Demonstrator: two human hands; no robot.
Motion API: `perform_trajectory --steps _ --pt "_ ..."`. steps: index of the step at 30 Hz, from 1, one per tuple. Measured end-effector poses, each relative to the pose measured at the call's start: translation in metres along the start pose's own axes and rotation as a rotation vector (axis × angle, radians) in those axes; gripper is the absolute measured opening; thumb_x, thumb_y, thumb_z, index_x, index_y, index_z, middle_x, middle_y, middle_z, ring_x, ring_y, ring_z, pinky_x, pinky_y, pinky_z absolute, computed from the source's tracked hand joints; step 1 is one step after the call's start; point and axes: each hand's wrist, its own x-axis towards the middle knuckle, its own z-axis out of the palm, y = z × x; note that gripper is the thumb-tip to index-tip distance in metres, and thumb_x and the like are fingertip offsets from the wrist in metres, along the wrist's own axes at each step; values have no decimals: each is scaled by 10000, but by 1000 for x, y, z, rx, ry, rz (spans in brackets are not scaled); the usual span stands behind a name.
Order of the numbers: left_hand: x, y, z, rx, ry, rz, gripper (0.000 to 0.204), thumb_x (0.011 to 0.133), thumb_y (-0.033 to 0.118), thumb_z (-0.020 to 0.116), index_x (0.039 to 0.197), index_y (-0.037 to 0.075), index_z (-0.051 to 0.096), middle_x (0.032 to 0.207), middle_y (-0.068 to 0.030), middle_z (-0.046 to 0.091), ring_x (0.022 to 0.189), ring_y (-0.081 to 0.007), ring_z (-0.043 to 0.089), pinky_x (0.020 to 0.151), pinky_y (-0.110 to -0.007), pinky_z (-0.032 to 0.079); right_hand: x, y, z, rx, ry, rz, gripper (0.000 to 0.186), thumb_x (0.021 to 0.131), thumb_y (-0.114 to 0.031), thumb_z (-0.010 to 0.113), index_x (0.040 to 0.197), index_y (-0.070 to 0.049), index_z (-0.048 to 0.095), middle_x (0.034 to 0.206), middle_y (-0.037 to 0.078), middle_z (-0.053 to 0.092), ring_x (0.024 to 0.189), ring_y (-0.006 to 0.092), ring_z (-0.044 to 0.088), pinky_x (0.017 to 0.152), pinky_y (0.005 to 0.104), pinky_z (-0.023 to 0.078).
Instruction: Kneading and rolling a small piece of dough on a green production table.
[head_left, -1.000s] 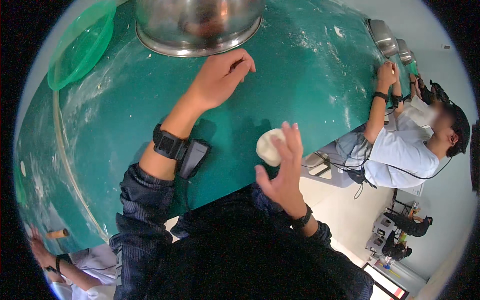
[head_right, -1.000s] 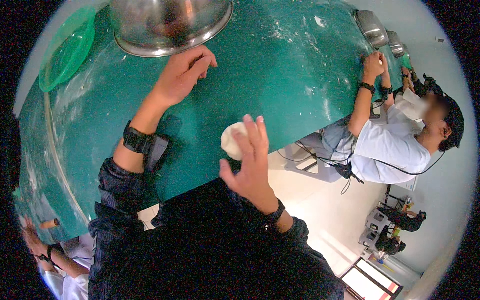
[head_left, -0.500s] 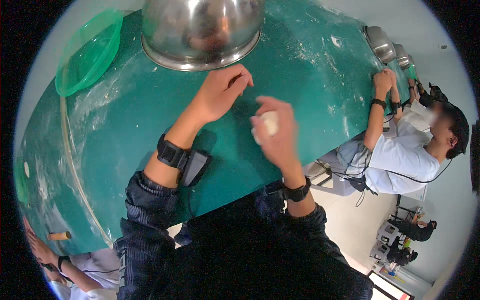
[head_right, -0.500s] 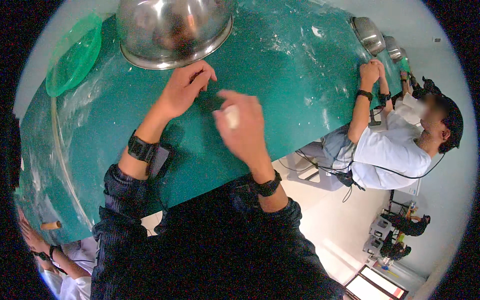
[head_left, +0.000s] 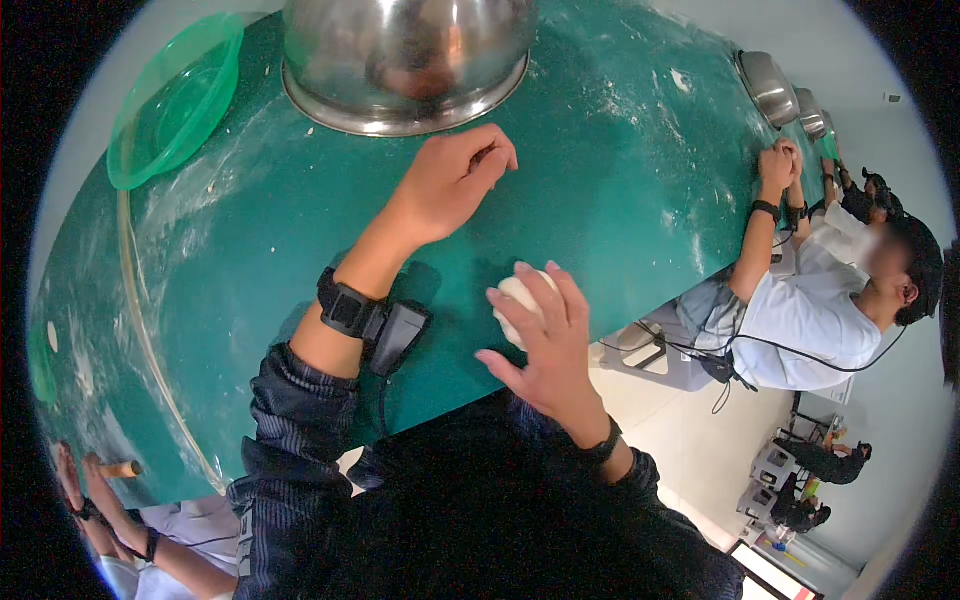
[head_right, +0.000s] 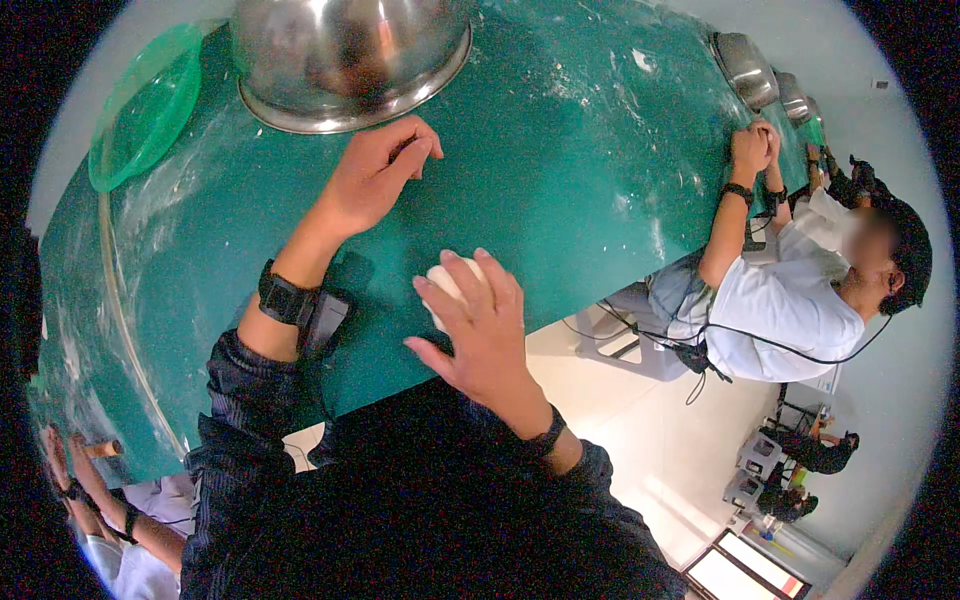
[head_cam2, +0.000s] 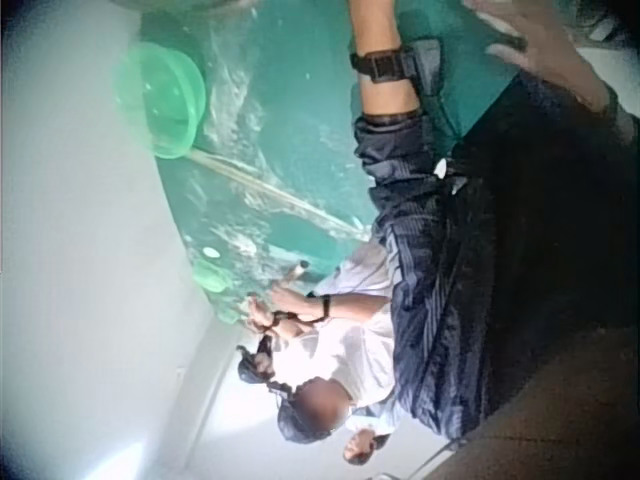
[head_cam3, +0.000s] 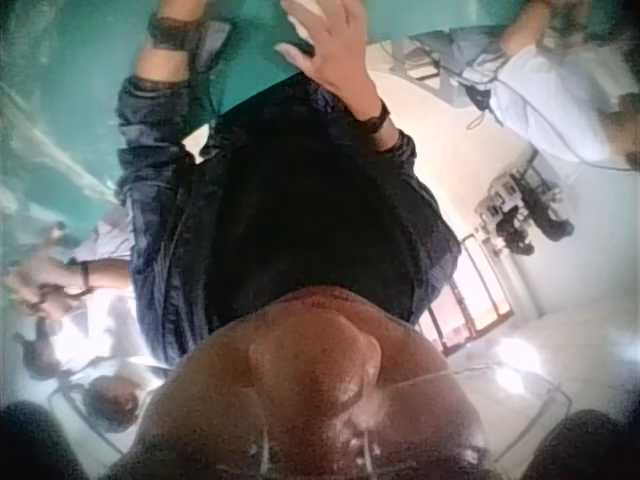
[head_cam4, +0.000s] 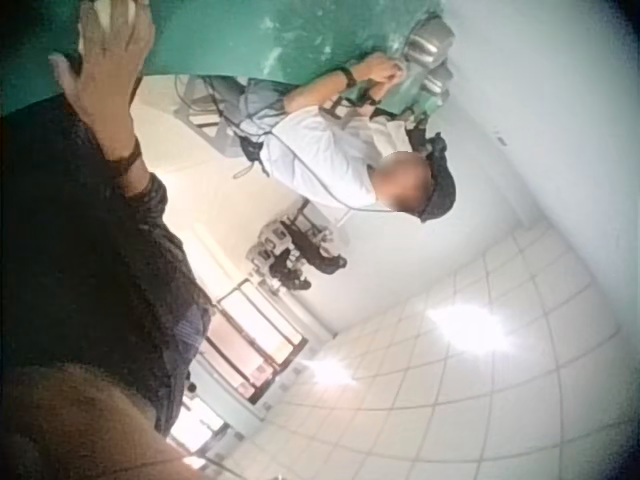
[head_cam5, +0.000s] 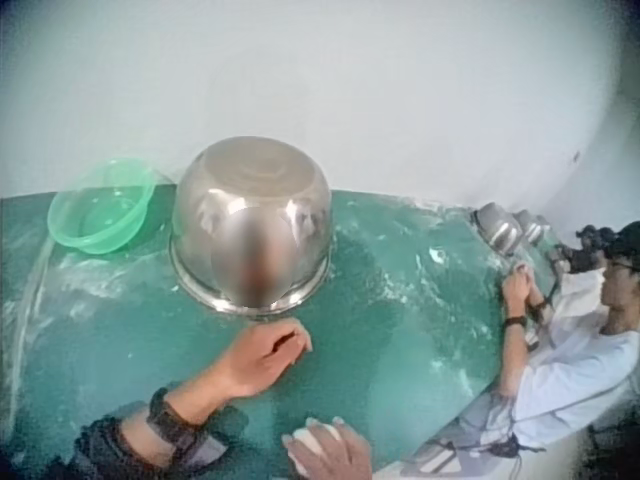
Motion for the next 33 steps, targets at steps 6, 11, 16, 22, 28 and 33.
perform_trajectory --steps 6,11,16,22,28,33 --pt "2 -1 0 42 -14 -17 225 1128 215 595 1044 31 695 826 -4 628 778 -83 578 696 -279 468 47 2 11 -96 25 -35 449 805 -415 920 1143 -176 746 1344 84 658 1270 374 566 1018 547 440" --pt "0 2 -2 39 -16 -19 218 1120 210 603 1037 29 694 834 -12 638 774 -91 578 694 -290 472 70 30 15 86 70 -1 293 846 -366 908 929 -147 732 1078 73 715 1091 311 619 921 497 458" --pt "-2 1 -3 38 -4 1 222 1121 210 598 1035 29 694 840 -17 642 779 -100 583 698 -294 477 56 34 1 663 430 382 415 964 -123 773 1359 -36 680 1218 134 747 1237 296 647 1108 441 493" --pt "-1 3 -2 36 -8 8 231 1124 226 603 1047 33 702 838 -8 640 776 -94 584 697 -288 477 9 24 -7 558 363 335 624 980 -63 674 1589 -26 543 1697 252 412 1568 412 408 1277 516 357" --pt "1 -2 -2 40 -10 -18 232 1125 241 607 1058 42 706 851 -10 647 766 -99 588 693 -290 481 -10 -15 8 13 24 10 601 829 -219 822 1419 -179 716 1600 175 517 1529 509 391 1263 715 301" --pt "1 -4 1 6 54 35 212 1095 203 616 1042 23 714 708 -34 550 660 -101 495 596 -340 393 37 -8 25 -53 123 -83 420 734 -276 918 1099 -187 730 1382 91 640 1377 425 535 1090 631 422"
